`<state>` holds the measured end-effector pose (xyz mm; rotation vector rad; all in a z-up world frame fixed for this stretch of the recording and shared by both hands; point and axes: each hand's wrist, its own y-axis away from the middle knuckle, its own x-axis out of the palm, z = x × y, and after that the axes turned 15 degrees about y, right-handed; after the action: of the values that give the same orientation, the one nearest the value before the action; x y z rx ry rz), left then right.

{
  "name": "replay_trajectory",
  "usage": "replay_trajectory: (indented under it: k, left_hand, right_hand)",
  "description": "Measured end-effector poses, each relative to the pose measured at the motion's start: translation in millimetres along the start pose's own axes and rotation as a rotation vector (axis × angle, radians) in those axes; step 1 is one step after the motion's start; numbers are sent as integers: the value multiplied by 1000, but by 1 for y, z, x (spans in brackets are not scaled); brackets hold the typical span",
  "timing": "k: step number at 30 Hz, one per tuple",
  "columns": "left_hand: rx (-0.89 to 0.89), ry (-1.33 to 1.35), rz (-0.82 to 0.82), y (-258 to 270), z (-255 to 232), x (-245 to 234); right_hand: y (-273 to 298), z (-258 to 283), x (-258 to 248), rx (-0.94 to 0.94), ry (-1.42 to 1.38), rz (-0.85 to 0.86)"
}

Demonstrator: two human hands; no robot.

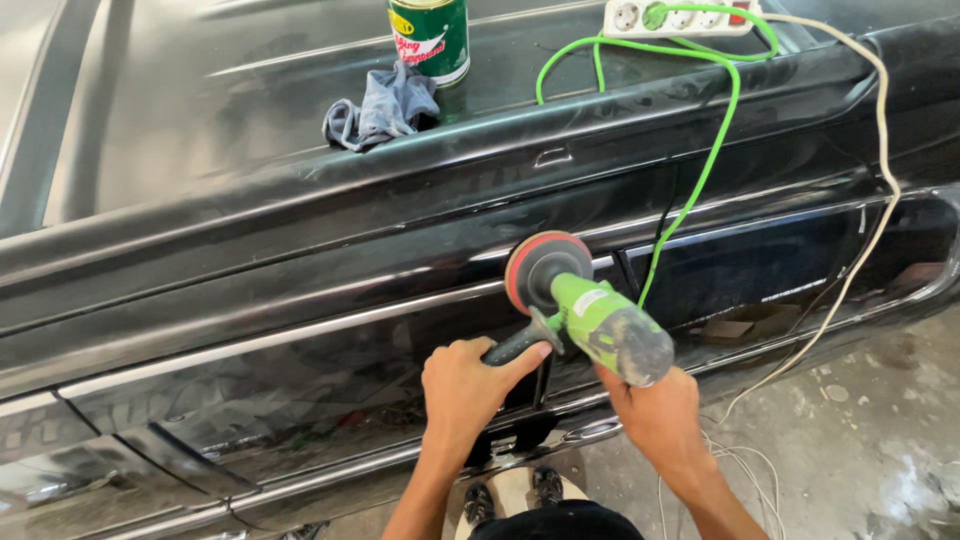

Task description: The person polishes the side panels of a black vehicle using a power polisher, moving the tool in circular motions across the surface. A can of polish, a cloth, and a power strip are visible on the vehicle roof.

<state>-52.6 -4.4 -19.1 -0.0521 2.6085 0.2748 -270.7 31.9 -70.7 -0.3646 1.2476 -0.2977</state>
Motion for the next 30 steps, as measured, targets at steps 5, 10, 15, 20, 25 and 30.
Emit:
replay_trajectory:
  k: [5, 10, 15, 20, 25, 30]
  left_hand:
    - [179, 0, -117, 5, 0, -4]
    - [87, 43, -100, 8, 5, -28]
    - [146, 8, -184, 10, 18, -51]
    - [127, 54, -201, 13, 32, -71]
    - [109, 48, -222, 16, 45, -87]
    - [114, 34, -268, 19, 57, -101]
  right_hand:
    - [-4, 5, -1, 19, -63, -41]
    - [-13, 32, -3, -23, -127, -70]
    - [-16, 57, 2, -39, -85, -34]
    - [-15, 77, 10, -60, -96, -28]
    - [-14, 96, 13, -87, -104, -18]
    - [-14, 111, 18, -145, -121, -9]
